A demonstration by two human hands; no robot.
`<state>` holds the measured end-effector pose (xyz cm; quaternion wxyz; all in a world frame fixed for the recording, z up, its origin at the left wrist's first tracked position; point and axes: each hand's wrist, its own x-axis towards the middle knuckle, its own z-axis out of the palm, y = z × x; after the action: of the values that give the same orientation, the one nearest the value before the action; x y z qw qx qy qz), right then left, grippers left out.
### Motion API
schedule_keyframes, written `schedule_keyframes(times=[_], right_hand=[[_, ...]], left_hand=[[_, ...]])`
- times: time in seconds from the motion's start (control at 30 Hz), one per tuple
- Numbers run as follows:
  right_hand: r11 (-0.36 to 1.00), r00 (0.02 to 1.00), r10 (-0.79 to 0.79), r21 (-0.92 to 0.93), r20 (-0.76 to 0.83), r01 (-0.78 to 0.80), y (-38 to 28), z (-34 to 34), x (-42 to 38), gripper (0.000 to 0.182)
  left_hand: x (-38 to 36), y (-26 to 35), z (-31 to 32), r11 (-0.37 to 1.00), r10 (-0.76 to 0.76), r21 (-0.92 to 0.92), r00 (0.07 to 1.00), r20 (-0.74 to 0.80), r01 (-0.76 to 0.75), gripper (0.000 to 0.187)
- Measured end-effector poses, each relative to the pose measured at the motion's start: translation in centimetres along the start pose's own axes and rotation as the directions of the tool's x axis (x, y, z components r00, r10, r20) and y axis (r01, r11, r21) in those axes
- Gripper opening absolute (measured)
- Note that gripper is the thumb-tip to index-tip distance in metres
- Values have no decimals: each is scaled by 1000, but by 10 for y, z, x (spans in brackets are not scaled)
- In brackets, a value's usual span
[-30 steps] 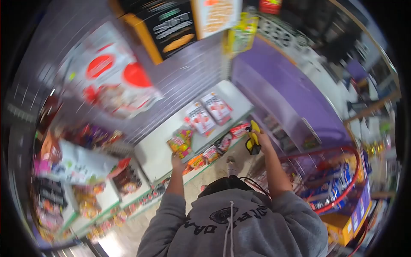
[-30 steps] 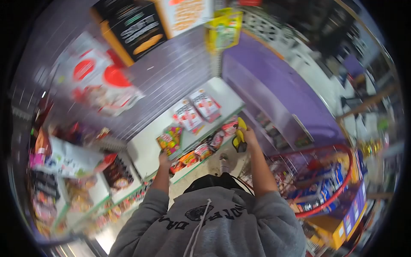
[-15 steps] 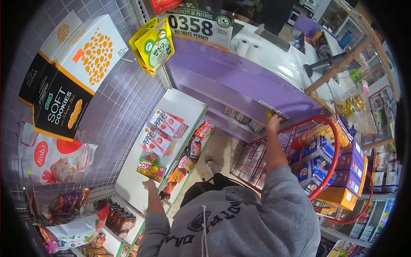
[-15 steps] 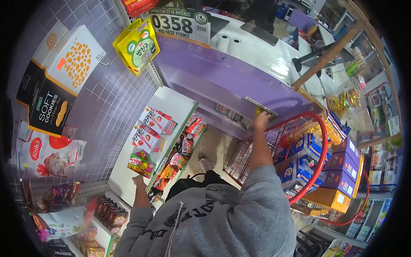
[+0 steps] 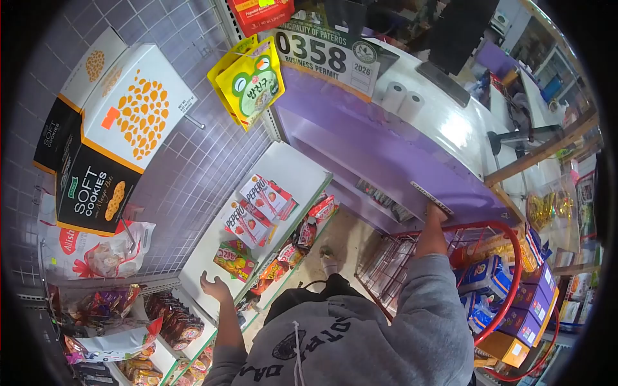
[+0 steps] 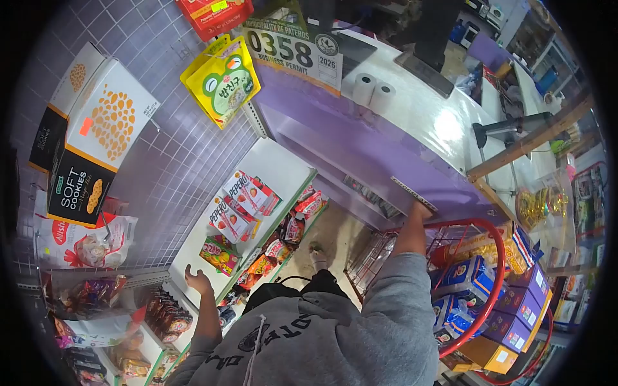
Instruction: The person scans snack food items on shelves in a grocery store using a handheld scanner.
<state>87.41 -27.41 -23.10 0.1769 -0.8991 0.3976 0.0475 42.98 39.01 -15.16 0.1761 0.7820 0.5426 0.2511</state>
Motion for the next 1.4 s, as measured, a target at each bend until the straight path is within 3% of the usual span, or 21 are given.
schedule_keyframes(times=[0.1, 0.2, 0.27, 0.3, 0.37, 0.4, 0.43, 0.47, 0.57, 0.67, 0.77, 0.8, 0.9, 0.97, 1.03, 1.1, 1.17, 1.2, 1.27, 1.37, 1.4], right_hand=[[999, 997, -35, 18, 65, 34, -31, -50, -72, 54], [980, 997, -70, 183, -31, 74, -56, -31, -124, 63], [926, 985, -129, 342, -115, 161, -87, -27, -189, 73], [866, 956, -285, 411, -62, 285, -89, -7, -201, 75], [766, 832, -543, 475, 116, 434, -115, -12, -246, 73], [577, 665, -743, 577, 77, 577, -124, -1, -256, 74], [501, 516, -832, 672, 202, 545, -140, -27, -282, 73], [434, 332, -894, 758, 299, 486, -156, -67, -314, 72], [338, -58, -926, 887, 373, 315, -184, -142, -389, 67], [274, -124, -941, 926, 314, 260, -192, -189, -447, 65], [300, 64, -954, 944, 293, 138, -193, -208, -496, 68], [246, 204, -960, 920, 190, 304, -196, -194, -505, 59], [-50, 234, -956, 883, -177, 466, -179, -196, -562, 52], [-419, -292, -907, 725, -304, 547, -149, -195, -609, 49], [-485, -505, -856, 504, -108, 715, -111, -201, -645, 51], [-531, -482, -847, 384, -224, 755, -117, -196, -643, 50], [-411, -346, -899, 245, -269, 878, -138, -200, -635, 50], [-373, -292, -914, 302, -281, 878, -147, -195, -630, 51], [-296, -177, -936, 408, -305, 864, -161, -181, -623, 52], [-453, -309, -884, 478, -350, 753, -115, -176, -656, 54], [-438, -302, -895, 513, -330, 738, -94, -175, -664, 55]], left_hand=[[-1, 43, -10, 991, 112, -69, 991, -71, -117, 54], [-7, 94, -16, 913, 281, -266, 949, -144, -311, 52], [-16, 138, -30, 856, 388, -340, 919, -73, -389, 51], [-19, 152, -34, 809, 439, -421, 898, -31, -410, 51], [-22, 179, -45, 685, 665, -480, 740, 102, -548, 48], [-26, 193, -53, 650, 717, -509, 677, 166, -564, 50], [-29, 206, -63, 617, 762, -538, 606, 228, -575, 52], [-28, 214, -72, 633, 747, -598, 591, 304, -492, 57], [-25, 223, -106, 628, 723, -760, 486, 490, -168, 73], [-23, 211, -146, 504, 774, -846, 344, 532, 175, 86], [-33, 189, -165, 349, 689, -780, 422, 590, 520, 82], [-35, 187, -176, 291, 623, -728, 454, 636, 621, 82], [-39, 178, -195, 194, 521, -671, 504, 689, 716, 80], [-40, 162, -198, 95, 517, -700, 565, 642, 708, 79], [-37, 131, -185, 64, 495, -785, 664, 561, 616, 79], [-41, 135, -204, 165, 537, -818, 645, 543, 551, 82], [-52, 137, -219, 245, 640, -852, 583, 500, 462, 84], [-59, 143, -231, 251, 665, -836, 540, 515, 488, 86], [-64, 138, -228, 227, 644, -837, 568, 513, 499, 86], [-60, 125, -226, 163, 581, -829, 626, 519, 536, 83], [-51, 111, -222, 164, 554, -815, 632, 542, 556, 82]])
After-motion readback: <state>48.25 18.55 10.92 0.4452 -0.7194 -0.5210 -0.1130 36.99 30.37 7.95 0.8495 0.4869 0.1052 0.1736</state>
